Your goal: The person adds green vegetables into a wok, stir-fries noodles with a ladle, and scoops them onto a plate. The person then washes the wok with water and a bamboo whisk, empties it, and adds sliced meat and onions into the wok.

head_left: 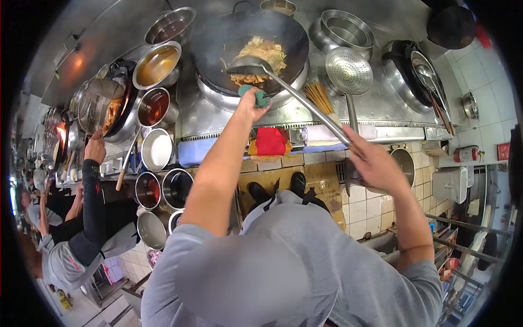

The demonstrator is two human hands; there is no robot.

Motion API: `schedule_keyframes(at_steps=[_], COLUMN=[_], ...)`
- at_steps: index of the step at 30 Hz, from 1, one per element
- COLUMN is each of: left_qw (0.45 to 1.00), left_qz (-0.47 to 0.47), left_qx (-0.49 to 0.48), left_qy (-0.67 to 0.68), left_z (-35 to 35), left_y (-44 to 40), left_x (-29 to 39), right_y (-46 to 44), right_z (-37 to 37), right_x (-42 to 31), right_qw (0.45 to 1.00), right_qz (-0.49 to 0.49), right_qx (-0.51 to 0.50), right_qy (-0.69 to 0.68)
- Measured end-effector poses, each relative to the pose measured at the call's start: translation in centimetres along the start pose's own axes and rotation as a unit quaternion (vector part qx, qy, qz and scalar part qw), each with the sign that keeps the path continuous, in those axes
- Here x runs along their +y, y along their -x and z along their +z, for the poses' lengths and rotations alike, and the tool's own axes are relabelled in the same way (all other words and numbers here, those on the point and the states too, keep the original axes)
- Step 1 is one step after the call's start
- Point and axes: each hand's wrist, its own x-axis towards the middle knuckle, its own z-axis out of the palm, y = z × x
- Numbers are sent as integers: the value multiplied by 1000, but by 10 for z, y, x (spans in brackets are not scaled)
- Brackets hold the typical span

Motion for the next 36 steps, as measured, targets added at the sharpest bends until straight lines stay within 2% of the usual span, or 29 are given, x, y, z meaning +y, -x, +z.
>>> schedule_keyframes(at_steps=[4,6,8,10,12,14,16,18,20,22,23,26,28,29,31,33,36], left_qw=[998,999,999,999,995,998,992,995,997,999,999,998,997,998,998,997,993], left_qz=[-41,-39,-36,-22,-2,-7,-30,-45,-54,-9,-10,-19,-27,-27,-25,-27,-36], left_qx=[-53,-30,-26,0,-87,-53,-32,-19,-9,-49,-51,-57,-75,-39,-38,-51,-51], left_qy=[-4,2,22,39,-56,-43,-115,-83,-55,17,17,20,-18,-36,-35,-43,-101], left_z=[9,23,29,28,-4,-38,-69,-65,-37,-11,-8,0,14,27,34,37,-2], left_y=[112,146,141,122,81,61,48,67,83,82,87,109,158,177,164,131,75], left_x=[-26,-22,-12,-10,-28,-60,-82,-90,-69,-55,-52,-42,-35,-26,-13,-2,-30], right_y=[16,-2,-36,-78,-108,-115,-109,-88,-78,-58,-45,-5,13,11,1,-36,-86], right_z=[-55,-61,-48,-26,-7,-4,-8,-18,-25,-26,-34,-64,-92,-93,-95,-73,-30], right_x=[-8,-9,-9,4,10,8,0,-16,-23,-20,-28,-28,-42,-42,-38,-22,-26], right_qw=[999,997,995,989,990,990,988,992,994,996,998,991,988,988,989,983,988], right_qz=[5,3,-4,-70,-61,-51,-61,-41,-24,-42,-21,-69,1,3,-29,-105,-28], right_qx=[-42,-59,-25,7,33,63,111,84,64,51,24,26,-92,-92,-52,7,19], right_qy=[20,39,96,129,120,112,90,86,81,67,53,111,121,120,132,152,153])
